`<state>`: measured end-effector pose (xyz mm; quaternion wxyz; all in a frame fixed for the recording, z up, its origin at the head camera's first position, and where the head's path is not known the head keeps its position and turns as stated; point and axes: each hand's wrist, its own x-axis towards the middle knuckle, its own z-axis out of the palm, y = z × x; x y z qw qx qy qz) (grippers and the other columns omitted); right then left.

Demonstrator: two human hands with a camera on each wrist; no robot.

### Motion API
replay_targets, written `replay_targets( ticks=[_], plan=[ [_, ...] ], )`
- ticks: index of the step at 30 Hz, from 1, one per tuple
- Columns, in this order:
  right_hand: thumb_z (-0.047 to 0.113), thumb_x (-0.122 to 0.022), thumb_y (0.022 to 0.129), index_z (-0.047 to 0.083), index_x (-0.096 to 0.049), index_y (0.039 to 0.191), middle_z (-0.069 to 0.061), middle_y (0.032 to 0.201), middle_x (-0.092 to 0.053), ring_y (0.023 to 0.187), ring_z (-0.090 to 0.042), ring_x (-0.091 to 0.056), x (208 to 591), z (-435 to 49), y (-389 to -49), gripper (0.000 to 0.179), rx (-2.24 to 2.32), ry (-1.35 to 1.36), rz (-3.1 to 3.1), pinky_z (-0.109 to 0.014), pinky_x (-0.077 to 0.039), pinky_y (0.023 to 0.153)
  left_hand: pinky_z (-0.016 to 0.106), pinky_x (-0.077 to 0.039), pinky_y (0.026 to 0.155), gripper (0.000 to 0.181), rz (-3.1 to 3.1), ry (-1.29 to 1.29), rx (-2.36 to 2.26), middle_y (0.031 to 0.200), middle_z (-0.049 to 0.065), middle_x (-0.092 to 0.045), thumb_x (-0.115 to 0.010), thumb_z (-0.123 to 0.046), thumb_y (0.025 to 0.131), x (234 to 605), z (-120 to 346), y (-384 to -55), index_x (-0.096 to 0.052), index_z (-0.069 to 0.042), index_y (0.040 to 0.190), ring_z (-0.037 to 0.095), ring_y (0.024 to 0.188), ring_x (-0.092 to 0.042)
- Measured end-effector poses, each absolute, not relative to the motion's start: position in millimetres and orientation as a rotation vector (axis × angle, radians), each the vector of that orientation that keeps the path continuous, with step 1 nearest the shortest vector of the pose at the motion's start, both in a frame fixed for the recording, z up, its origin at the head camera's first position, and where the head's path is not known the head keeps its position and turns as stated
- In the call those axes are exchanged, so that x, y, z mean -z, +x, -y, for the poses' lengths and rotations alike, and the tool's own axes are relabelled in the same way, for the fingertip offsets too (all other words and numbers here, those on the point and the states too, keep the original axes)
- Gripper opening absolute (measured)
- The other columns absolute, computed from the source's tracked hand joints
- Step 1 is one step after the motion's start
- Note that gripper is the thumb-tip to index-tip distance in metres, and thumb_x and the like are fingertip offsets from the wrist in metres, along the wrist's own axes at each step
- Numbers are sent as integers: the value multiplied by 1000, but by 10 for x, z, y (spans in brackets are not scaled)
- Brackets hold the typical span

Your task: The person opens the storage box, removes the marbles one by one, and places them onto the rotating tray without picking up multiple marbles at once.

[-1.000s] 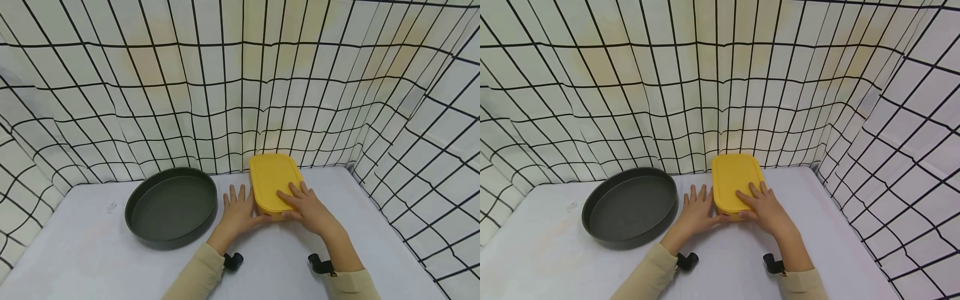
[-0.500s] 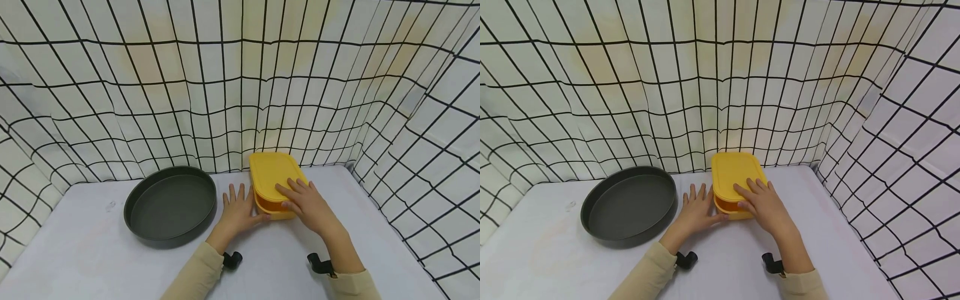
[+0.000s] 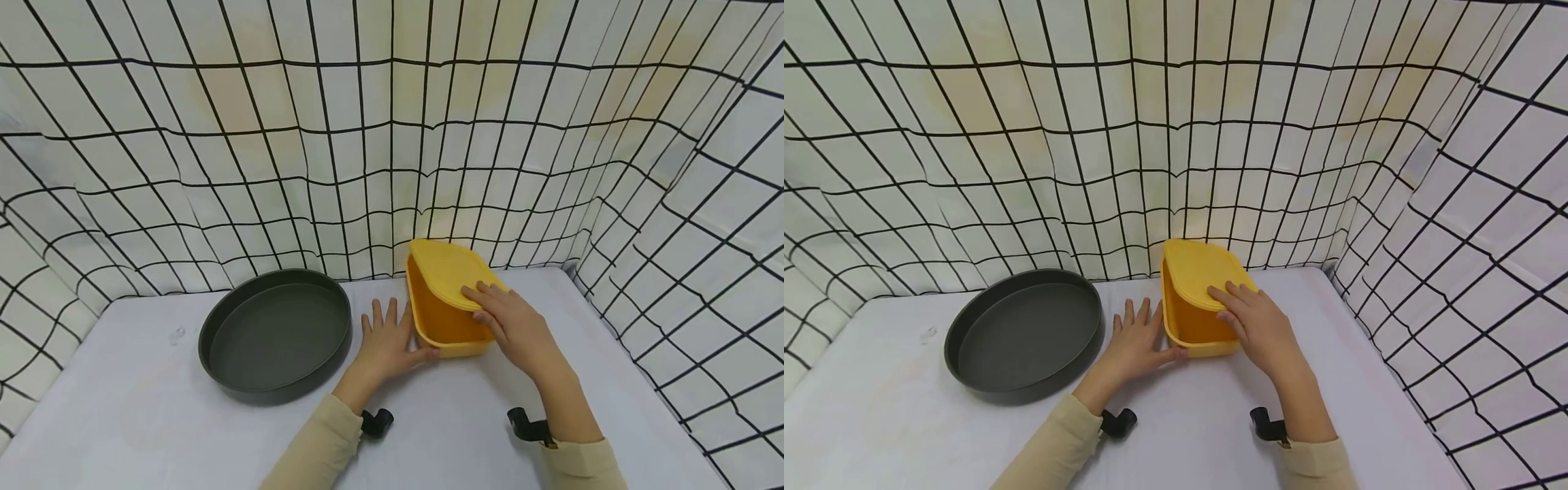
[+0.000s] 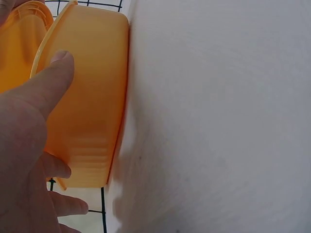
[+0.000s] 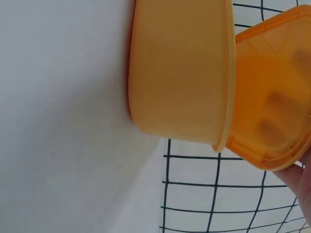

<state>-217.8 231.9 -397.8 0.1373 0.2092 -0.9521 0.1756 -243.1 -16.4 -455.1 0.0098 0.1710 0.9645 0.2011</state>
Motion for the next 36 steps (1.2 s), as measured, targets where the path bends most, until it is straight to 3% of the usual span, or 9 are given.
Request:
replay_targets(
  ticks=[7, 19, 25, 27, 32, 36],
  plan=[
    [36, -50, 104, 30, -49, 147, -4, 149, -52, 135, -32, -50, 3974, -2388, -2174, 44, -569, 549, 2721, -59, -40, 107, 74, -13, 112, 112, -3009, 538, -642, 160, 28, -20, -63, -77, 78, 4574, 160, -2457, -22, -12, 159, 57, 146, -5],
    [28, -47, 106, 20, -53, 144, -7, 140, -60, 126, -32, -58, 4073, -2577, -2250, 39, -684, 432, 2515, -53, -46, 104, 73, -10, 112, 111, -2994, 541, -695, 161, 28, -19, -66, -75, 78, 4576, 157, -2465, -23, -13, 159, 57, 147, -4],
    [20, -45, 108, 11, -57, 137, -16, 119, -68, 96, -31, -64, 4155, -2648, -2300, 34, -856, 397, 2361, -53, -52, 86, 72, -9, 114, 111, -2990, 528, -665, 162, 26, -17, -65, -77, 77, 4582, 151, -2480, -23, -13, 159, 55, 147, -2],
    [17, -43, 108, 7, -58, 135, -18, 116, -68, 97, -31, -64, 4170, -2666, -2311, 32, -941, 355, 2306, -47, -53, 86, 72, -9, 114, 112, -2989, 525, -658, 162, 26, -17, -64, -77, 77, 4585, 151, -2486, -23, -13, 159, 55, 147, -2],
    [22, -37, 110, 3, -55, 134, -16, 123, -65, 110, -24, -62, 4175, -2705, -2323, 36, -1245, 152, 2183, -16, -47, 91, 72, -8, 114, 113, -2980, 512, -669, 162, 26, -16, -65, -78, 77, 4585, 149, -2487, -22, -13, 159, 55, 147, -1],
    [39, -33, 109, 8, -51, 137, -10, 124, -61, 107, -17, -59, 4140, -2746, -2304, 46, -1634, -33, 2038, -16, -48, 88, 72, -6, 114, 114, -2988, 507, -659, 162, 27, -16, -65, -78, 76, 4578, 147, -2478, -22, -14, 159, 55, 147, 0]
  ],
)
